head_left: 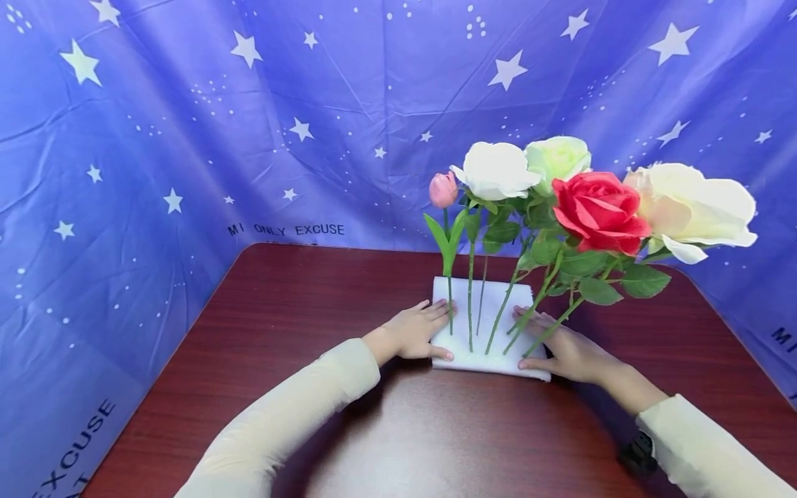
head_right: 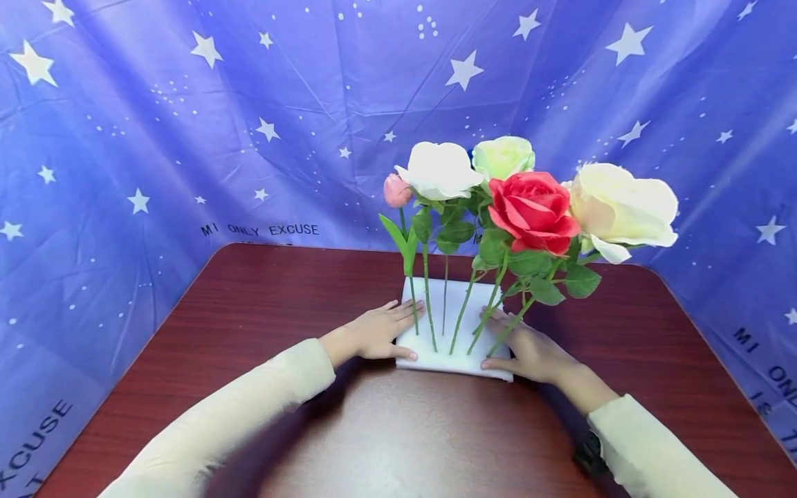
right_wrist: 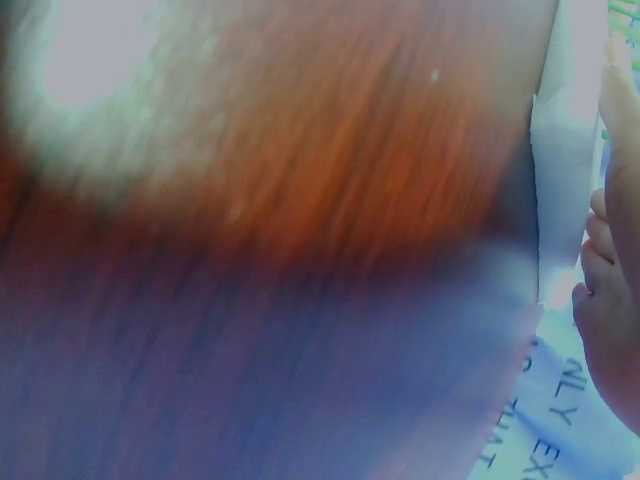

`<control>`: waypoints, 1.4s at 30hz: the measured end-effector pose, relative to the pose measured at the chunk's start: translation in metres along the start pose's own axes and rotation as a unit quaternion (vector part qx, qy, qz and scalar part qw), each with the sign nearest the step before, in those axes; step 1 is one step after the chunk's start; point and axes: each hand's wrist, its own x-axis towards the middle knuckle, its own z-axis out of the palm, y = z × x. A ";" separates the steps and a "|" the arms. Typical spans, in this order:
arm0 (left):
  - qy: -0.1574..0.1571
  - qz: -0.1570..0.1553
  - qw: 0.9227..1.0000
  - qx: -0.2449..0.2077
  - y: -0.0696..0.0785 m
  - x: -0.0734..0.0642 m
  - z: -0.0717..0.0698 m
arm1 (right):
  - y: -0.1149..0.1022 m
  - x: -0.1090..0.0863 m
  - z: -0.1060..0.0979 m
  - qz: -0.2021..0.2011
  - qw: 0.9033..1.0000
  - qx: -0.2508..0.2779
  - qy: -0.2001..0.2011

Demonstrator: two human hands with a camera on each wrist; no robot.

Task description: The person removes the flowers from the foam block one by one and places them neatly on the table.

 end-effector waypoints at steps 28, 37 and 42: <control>-0.011 -0.029 0.998 0.048 0.023 0.038 -0.007 | 0.026 -0.011 -0.008 -0.004 1.000 -0.029 0.005; -0.015 -0.029 0.999 0.041 0.024 0.046 -0.009 | 0.032 -0.012 -0.013 0.011 1.000 -0.028 -0.001; -0.022 -0.028 0.999 0.034 0.024 0.047 -0.009 | 0.037 -0.016 -0.013 0.003 1.000 -0.003 0.010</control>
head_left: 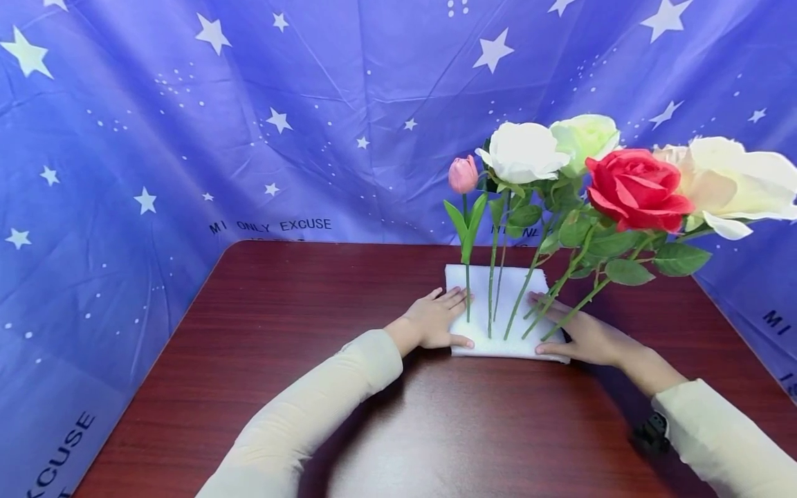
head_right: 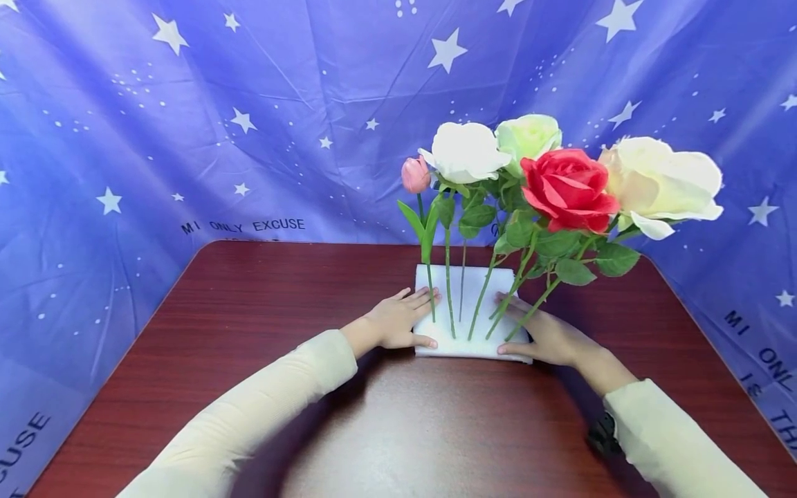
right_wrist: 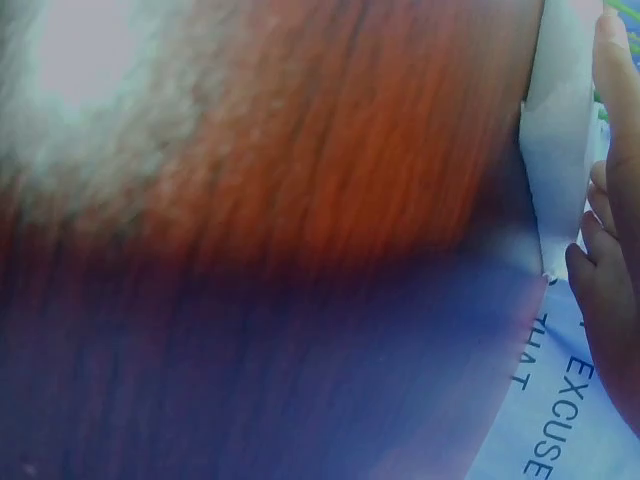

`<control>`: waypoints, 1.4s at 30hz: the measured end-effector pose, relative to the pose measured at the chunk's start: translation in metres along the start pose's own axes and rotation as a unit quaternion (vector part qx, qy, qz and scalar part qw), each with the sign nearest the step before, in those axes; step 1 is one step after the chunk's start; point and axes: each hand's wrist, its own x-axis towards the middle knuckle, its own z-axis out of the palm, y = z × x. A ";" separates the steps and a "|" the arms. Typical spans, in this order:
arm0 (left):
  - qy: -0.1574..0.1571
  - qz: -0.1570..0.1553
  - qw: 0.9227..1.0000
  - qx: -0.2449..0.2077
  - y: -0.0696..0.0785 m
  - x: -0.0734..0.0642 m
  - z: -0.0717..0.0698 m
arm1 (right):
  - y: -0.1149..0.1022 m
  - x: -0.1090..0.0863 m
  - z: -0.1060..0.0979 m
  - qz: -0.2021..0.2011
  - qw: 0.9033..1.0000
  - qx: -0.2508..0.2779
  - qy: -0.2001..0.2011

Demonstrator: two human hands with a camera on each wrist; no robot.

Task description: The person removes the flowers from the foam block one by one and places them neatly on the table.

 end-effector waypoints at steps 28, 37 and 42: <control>0.016 0.022 0.989 -0.145 -0.009 0.002 0.003 | -0.002 0.000 0.001 -0.008 1.000 -0.013 -0.002; 0.146 0.011 0.905 -0.400 -0.027 -0.007 -0.008 | -0.005 0.000 0.000 -0.008 1.000 -0.011 -0.001; 0.210 -0.004 0.793 -0.571 -0.031 -0.014 -0.014 | -0.004 0.002 0.001 -0.033 0.999 -0.024 0.003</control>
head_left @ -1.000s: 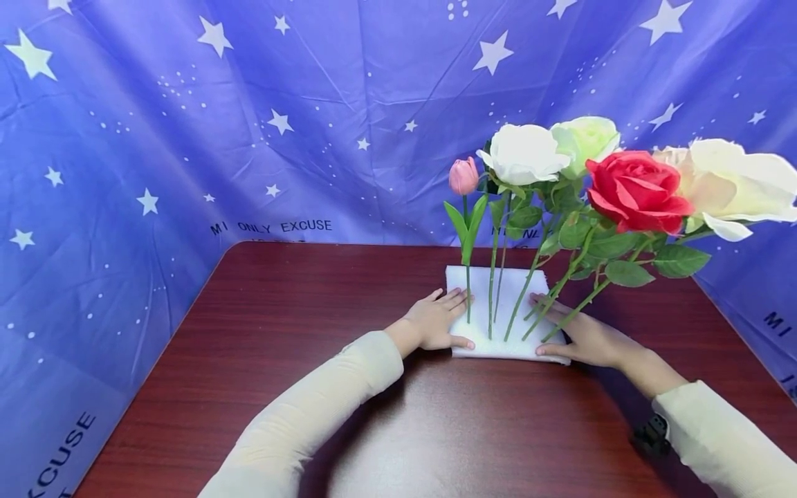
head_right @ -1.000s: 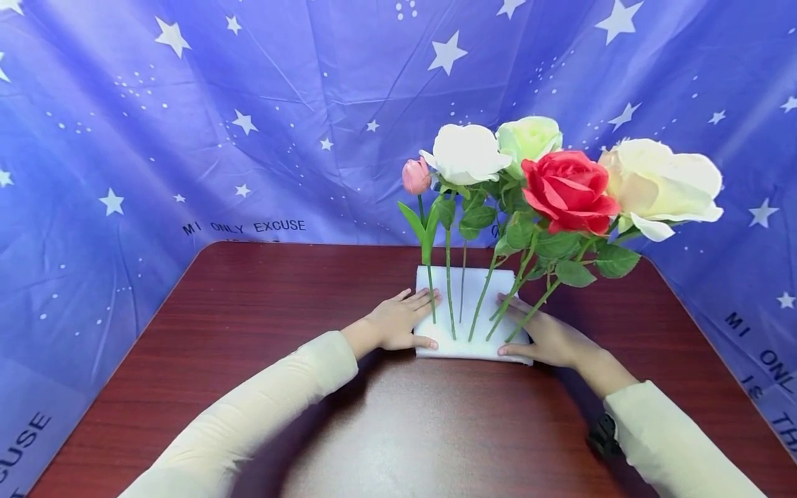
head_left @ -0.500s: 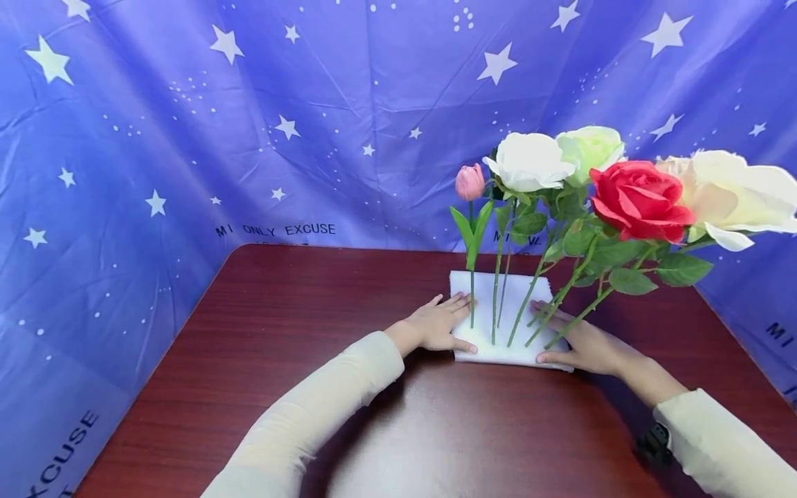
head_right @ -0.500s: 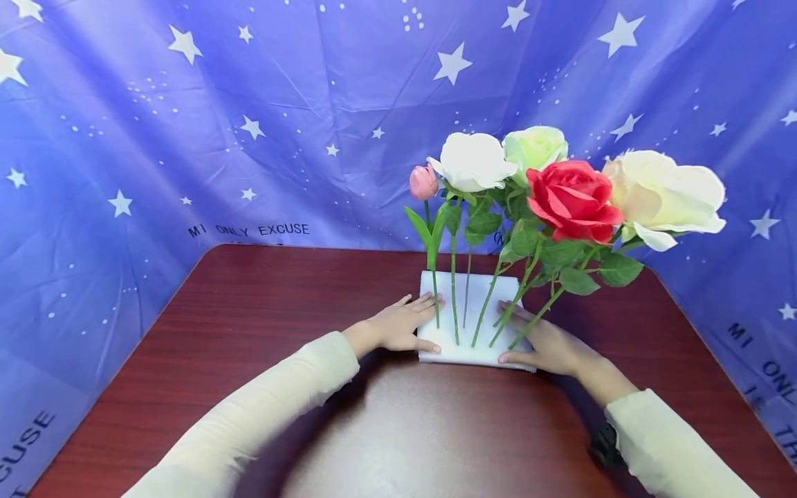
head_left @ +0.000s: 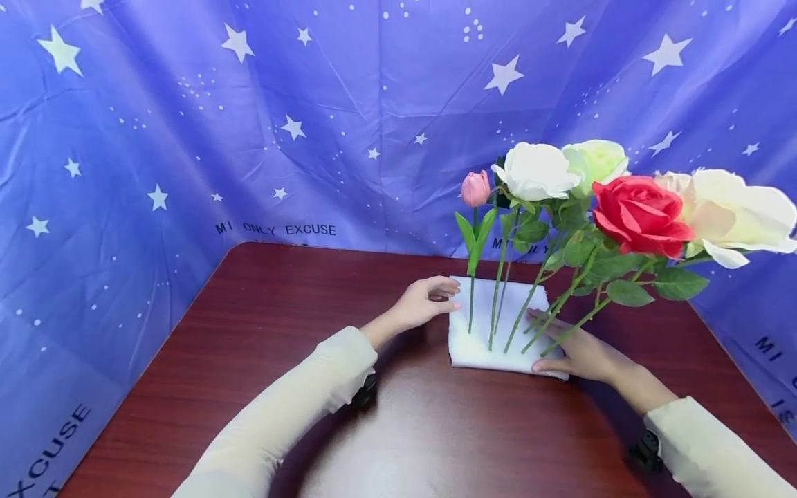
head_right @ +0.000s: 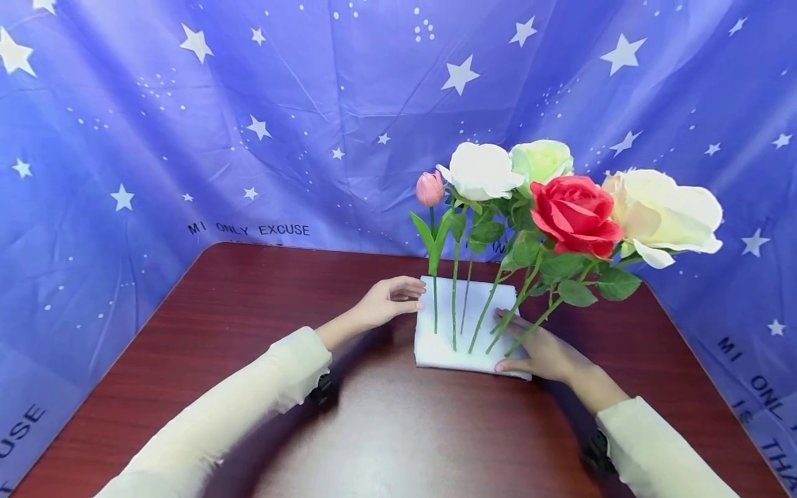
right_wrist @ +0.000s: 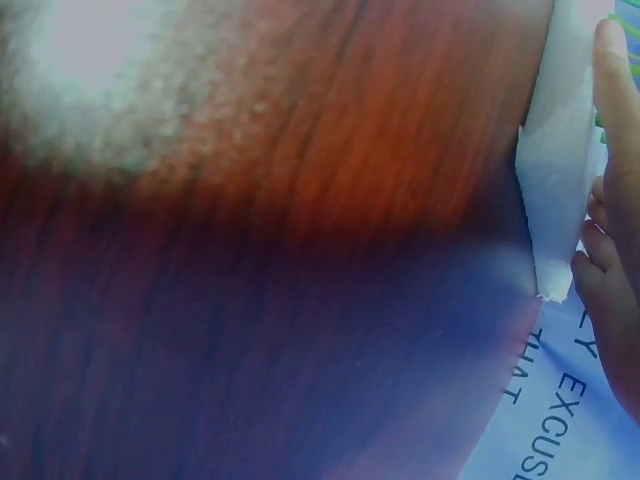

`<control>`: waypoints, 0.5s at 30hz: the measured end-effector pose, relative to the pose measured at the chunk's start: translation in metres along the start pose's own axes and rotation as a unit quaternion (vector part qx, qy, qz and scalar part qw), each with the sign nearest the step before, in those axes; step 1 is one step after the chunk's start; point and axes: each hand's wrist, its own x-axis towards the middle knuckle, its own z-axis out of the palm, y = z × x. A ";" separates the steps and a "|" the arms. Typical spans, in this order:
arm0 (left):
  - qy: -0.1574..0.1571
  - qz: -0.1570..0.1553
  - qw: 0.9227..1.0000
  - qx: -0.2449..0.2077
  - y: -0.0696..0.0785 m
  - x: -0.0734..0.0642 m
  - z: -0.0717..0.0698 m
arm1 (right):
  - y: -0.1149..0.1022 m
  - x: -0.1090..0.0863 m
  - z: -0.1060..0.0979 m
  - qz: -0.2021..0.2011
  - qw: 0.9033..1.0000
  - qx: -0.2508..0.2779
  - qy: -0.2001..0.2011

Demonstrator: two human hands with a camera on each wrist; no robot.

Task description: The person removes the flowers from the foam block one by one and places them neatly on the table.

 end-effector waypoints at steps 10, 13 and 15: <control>0.010 -0.025 0.994 -0.109 0.015 0.004 0.002 | 0.000 0.000 0.001 0.015 1.000 0.008 -0.004; 0.006 -0.039 0.991 -0.125 0.016 0.006 0.003 | -0.002 -0.002 0.003 0.024 0.999 0.017 -0.012; -0.007 -0.052 0.991 -0.125 0.017 0.006 0.005 | -0.004 -0.003 0.004 0.030 0.999 0.019 -0.018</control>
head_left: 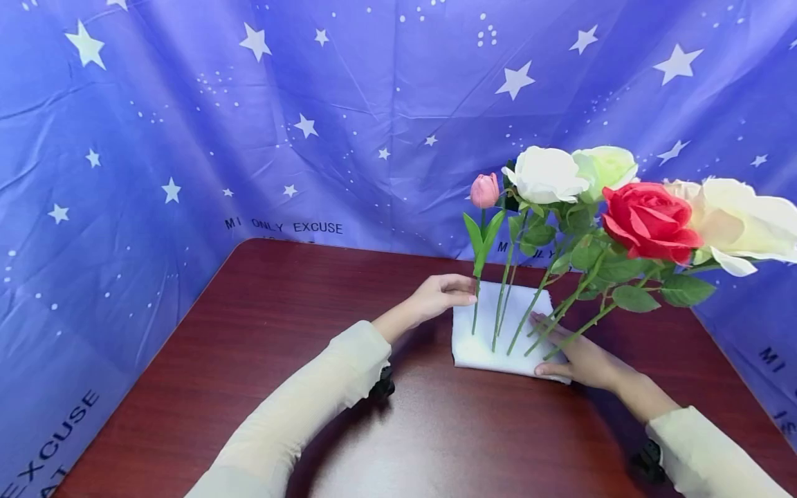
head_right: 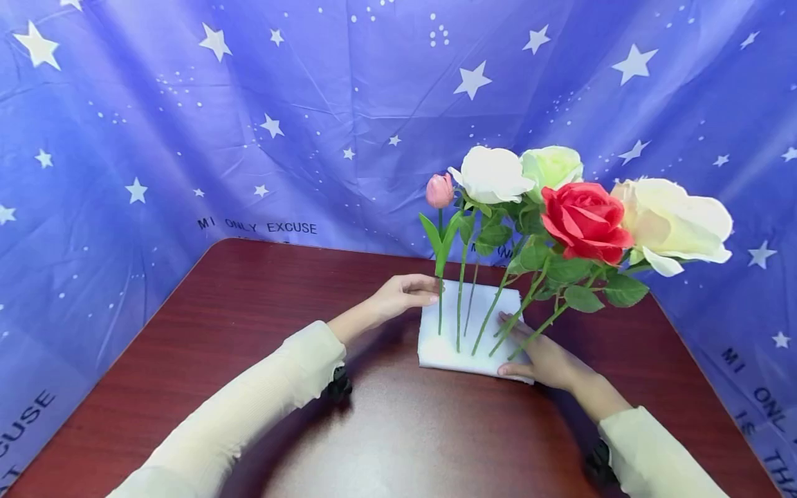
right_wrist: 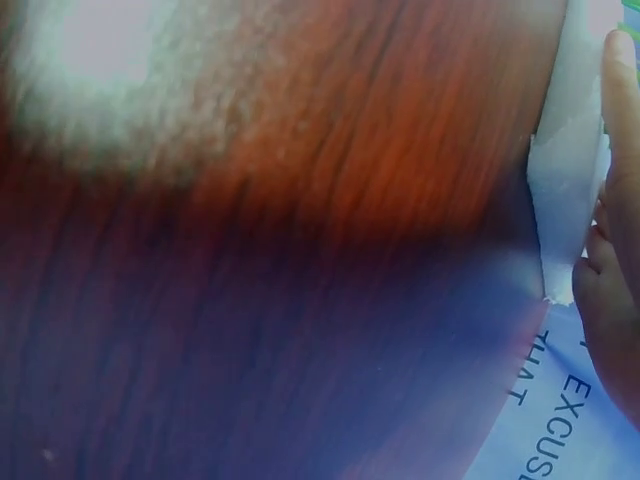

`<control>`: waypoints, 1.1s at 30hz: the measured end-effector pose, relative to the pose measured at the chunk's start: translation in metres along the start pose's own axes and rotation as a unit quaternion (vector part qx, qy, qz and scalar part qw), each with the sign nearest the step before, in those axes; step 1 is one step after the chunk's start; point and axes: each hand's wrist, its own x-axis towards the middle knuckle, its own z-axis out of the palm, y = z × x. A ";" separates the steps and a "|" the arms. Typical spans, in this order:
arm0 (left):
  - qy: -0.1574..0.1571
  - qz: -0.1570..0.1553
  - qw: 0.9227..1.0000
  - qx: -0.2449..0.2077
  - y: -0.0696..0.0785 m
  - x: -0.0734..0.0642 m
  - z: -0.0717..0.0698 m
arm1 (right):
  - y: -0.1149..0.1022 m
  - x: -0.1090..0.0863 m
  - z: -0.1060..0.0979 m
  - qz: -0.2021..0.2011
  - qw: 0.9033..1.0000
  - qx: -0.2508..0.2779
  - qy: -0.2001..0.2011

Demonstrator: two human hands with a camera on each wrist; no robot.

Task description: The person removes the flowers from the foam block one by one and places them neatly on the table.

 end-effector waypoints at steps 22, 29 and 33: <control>0.006 0.003 0.984 -0.177 0.004 0.008 0.011 | 0.001 0.006 -0.003 -0.005 1.000 -0.004 0.015; 0.006 0.026 0.980 -0.196 0.003 0.010 0.014 | 0.000 0.006 -0.001 -0.008 1.000 0.006 0.028; 0.013 0.035 0.979 -0.201 0.005 0.010 0.015 | 0.000 0.005 0.000 -0.009 0.999 0.008 0.032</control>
